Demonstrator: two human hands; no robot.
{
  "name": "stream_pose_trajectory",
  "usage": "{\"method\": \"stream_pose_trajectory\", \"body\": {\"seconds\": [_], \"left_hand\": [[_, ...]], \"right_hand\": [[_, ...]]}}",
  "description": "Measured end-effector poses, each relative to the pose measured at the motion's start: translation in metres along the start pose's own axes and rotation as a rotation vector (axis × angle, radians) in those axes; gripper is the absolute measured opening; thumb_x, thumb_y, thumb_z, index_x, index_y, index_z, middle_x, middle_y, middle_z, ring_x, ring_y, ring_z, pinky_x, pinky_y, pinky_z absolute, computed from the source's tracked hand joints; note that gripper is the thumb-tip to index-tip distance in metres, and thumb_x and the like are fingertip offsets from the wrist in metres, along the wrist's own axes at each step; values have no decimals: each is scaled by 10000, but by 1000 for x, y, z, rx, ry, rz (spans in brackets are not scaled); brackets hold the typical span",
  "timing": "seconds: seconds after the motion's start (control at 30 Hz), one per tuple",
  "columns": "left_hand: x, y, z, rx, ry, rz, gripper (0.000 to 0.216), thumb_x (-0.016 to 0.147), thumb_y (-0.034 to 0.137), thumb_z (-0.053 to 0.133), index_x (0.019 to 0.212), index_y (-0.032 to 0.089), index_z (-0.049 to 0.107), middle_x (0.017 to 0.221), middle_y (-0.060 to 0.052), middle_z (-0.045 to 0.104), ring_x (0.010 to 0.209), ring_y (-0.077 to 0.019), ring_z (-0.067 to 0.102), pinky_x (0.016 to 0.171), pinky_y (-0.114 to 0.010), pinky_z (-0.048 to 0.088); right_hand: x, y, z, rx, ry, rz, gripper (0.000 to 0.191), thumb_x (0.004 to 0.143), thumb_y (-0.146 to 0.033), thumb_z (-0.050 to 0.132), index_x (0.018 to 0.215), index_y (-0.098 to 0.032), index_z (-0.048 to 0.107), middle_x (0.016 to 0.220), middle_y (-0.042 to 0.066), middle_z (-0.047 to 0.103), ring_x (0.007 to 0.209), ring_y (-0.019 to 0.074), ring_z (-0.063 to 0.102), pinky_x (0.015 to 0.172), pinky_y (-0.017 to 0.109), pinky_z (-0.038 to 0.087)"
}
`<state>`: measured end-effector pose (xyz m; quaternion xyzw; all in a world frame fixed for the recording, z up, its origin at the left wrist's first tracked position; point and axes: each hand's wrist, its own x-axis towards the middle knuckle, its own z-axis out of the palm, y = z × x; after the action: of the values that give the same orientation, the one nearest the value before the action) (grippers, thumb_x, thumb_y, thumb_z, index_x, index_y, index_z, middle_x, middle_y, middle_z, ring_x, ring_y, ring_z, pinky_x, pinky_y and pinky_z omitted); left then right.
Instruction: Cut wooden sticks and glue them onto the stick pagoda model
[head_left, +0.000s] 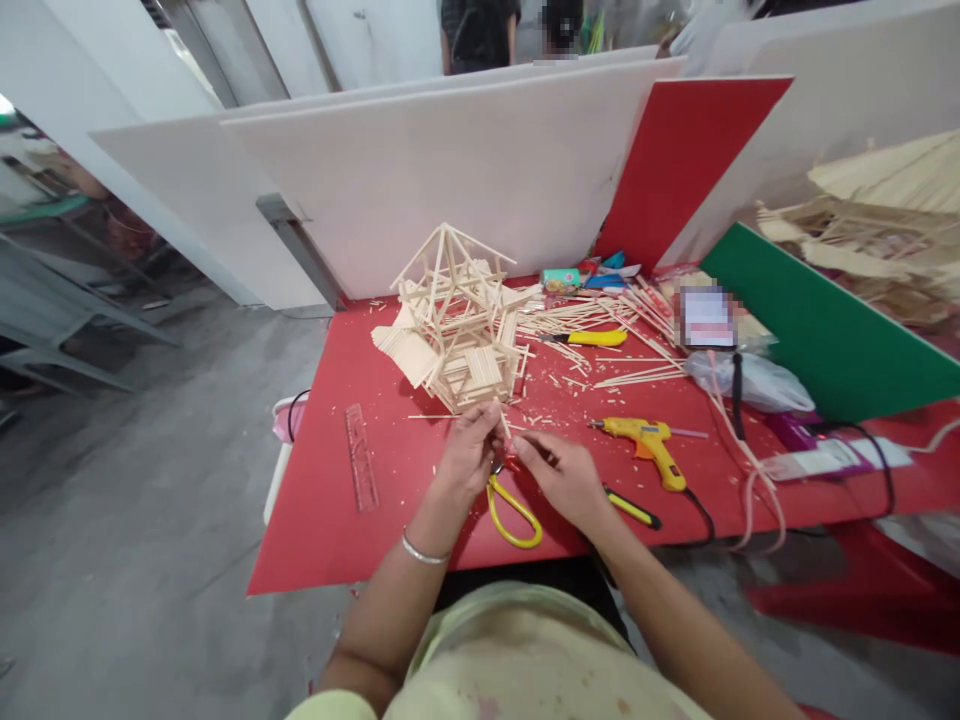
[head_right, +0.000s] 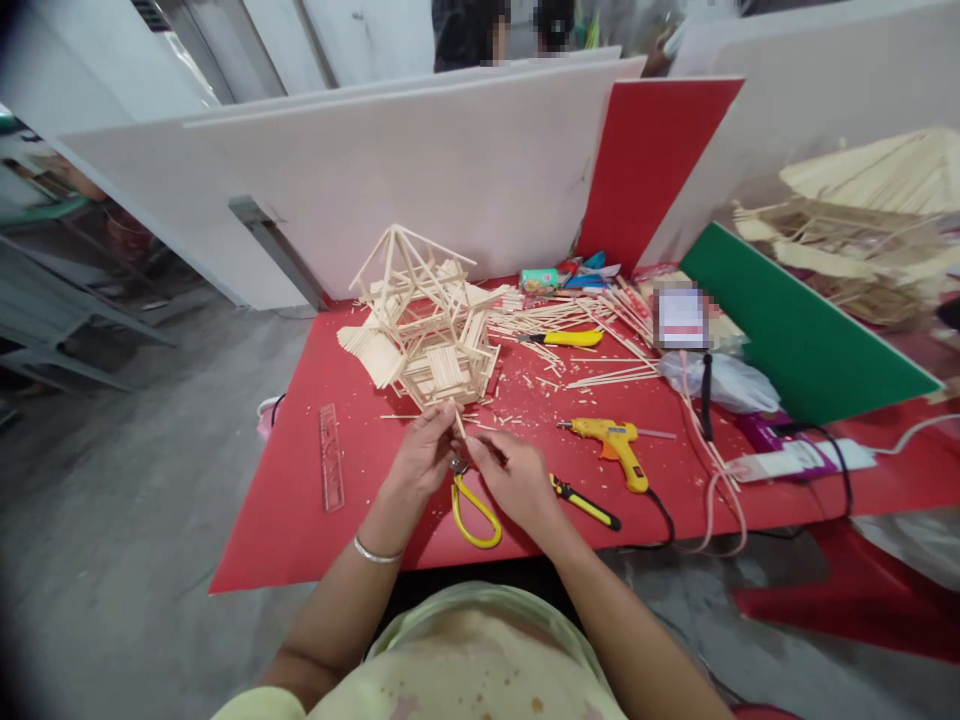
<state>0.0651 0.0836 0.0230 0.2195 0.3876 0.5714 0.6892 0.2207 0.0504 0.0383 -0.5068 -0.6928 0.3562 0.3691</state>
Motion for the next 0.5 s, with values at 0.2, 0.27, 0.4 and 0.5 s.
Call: {"method": "stream_pose_trajectory", "body": {"seconds": [0.2,0.27,0.4,0.5], "left_hand": [[8,-6,15,-69,61,-14,378,635,392,884,834,161,660,613,48,564,484,-46,482,484,-185,401],[8,-3,20,-72,59,-26,380,639,401,880,829,166,651,644,42,586,516,-52,514,518,-188,430],[14,4,26,-63,56,-45,383,646,395,874,878,180,659,753,12,658,621,-80,594,579,-201,466],[28,7,26,-54,102,-8,376,632,392,878,856,167,675,795,-12,692,694,-102,633,622,-218,484]], "right_hand": [[26,7,-5,134,-25,6,281,936,-420,552,908,-205,732,881,32,767,781,180,695,731,275,532],[31,6,-7,119,4,10,280,922,-423,560,878,-203,727,845,32,763,745,179,687,707,275,529],[51,3,-13,96,70,-4,286,911,-429,559,880,-202,730,857,42,765,764,186,690,718,279,529],[74,3,-15,53,82,-28,298,913,-432,555,911,-201,744,891,45,771,780,190,690,729,284,521]]}}
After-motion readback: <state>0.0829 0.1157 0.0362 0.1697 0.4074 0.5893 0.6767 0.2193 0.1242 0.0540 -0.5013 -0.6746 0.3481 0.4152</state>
